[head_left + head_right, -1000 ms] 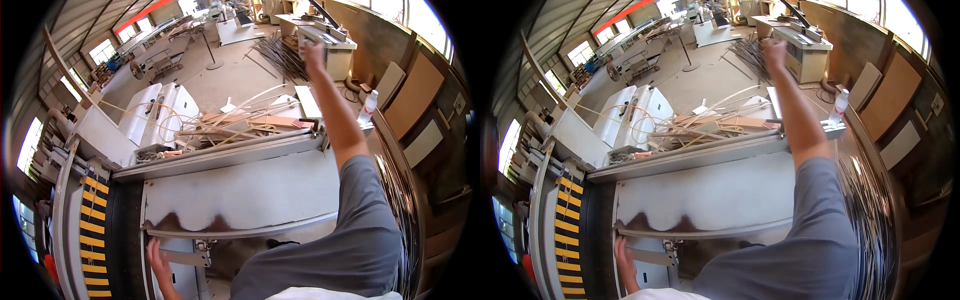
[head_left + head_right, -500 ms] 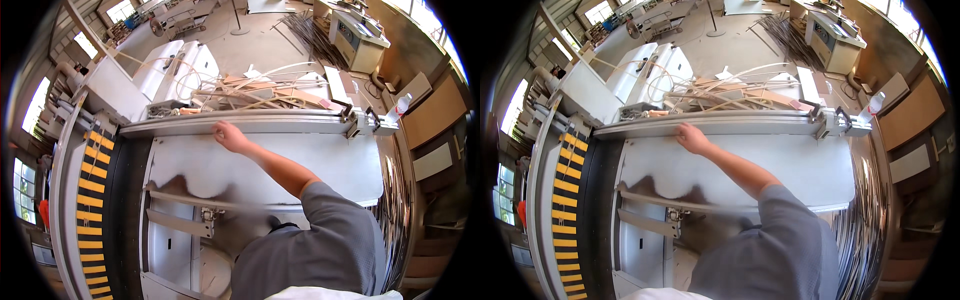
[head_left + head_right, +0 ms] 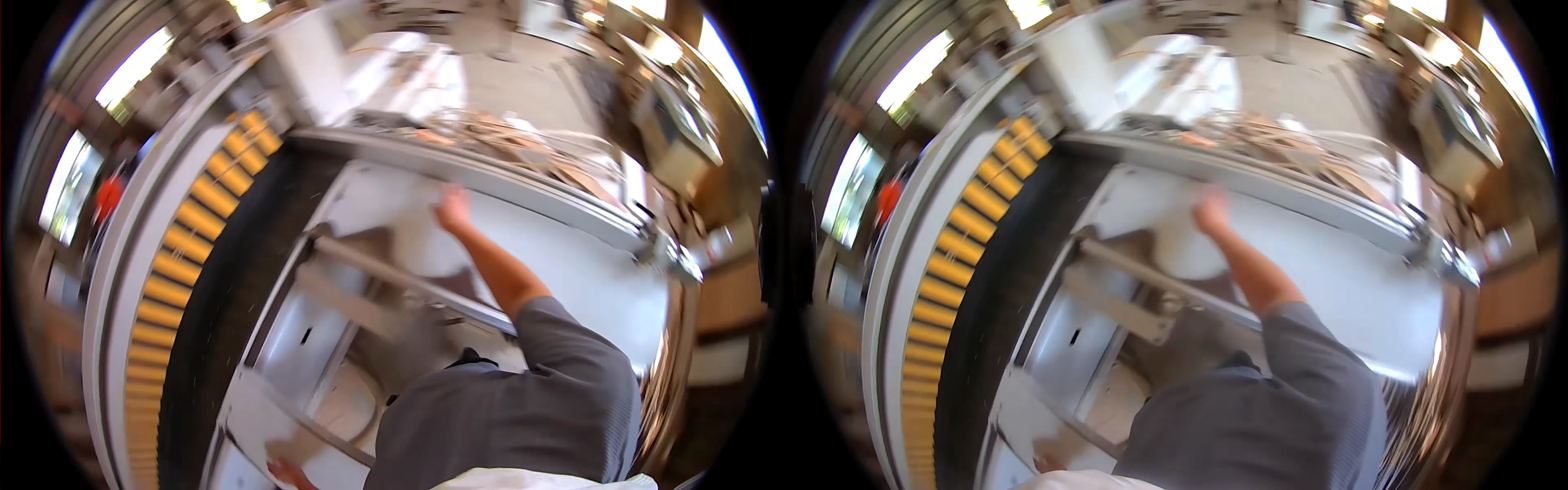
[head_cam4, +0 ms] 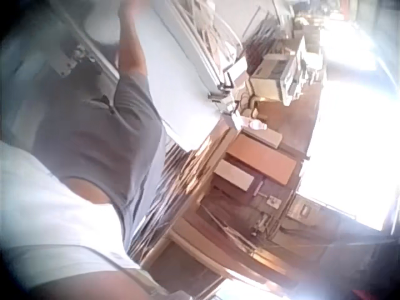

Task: The person loads a wooden board into a cutting machine, selects an Allen wrench from a set of hex keys on a workbench, and positions cut pieces of board into the machine.

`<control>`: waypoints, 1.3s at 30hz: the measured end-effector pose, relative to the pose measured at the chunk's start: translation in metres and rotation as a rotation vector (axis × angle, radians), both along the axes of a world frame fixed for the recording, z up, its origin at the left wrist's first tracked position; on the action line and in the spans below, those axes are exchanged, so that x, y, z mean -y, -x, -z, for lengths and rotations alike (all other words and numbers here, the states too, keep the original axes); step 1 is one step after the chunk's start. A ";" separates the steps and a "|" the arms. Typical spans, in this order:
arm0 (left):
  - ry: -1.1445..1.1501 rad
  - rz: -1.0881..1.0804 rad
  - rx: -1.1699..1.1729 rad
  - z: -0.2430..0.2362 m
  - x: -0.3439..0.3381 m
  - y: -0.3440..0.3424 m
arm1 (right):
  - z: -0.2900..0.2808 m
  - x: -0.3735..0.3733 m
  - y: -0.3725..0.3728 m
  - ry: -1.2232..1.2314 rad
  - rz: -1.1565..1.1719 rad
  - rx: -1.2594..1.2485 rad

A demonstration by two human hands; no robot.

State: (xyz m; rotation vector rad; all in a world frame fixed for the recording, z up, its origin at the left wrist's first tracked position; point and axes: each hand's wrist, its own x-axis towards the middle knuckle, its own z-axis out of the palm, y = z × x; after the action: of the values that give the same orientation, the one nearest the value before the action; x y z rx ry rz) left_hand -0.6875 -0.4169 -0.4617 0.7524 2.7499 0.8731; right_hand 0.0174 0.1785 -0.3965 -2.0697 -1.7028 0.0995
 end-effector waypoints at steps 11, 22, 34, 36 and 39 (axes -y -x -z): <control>0.405 -0.578 -0.358 -0.023 0.025 0.038 | 0.019 0.008 0.110 0.228 0.343 0.194; 0.394 -0.613 -0.352 -0.042 -0.006 0.012 | -0.004 0.011 0.107 0.207 0.404 0.232; 0.430 -0.653 -0.343 -0.031 -0.002 0.018 | -0.015 0.012 0.115 0.286 0.362 0.230; 0.416 -0.630 -0.380 -0.029 0.001 0.022 | -0.014 0.015 0.115 0.283 0.366 0.222; 0.400 -0.632 -0.332 -0.037 -0.006 0.018 | -0.014 0.015 0.113 0.271 0.373 0.230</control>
State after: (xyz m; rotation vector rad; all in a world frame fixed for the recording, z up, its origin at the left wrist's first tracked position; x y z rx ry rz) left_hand -0.7059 -0.4111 -0.4252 -0.0692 3.3639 0.2474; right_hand -0.0961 0.1630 -0.3827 -2.6555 -1.4573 -0.0291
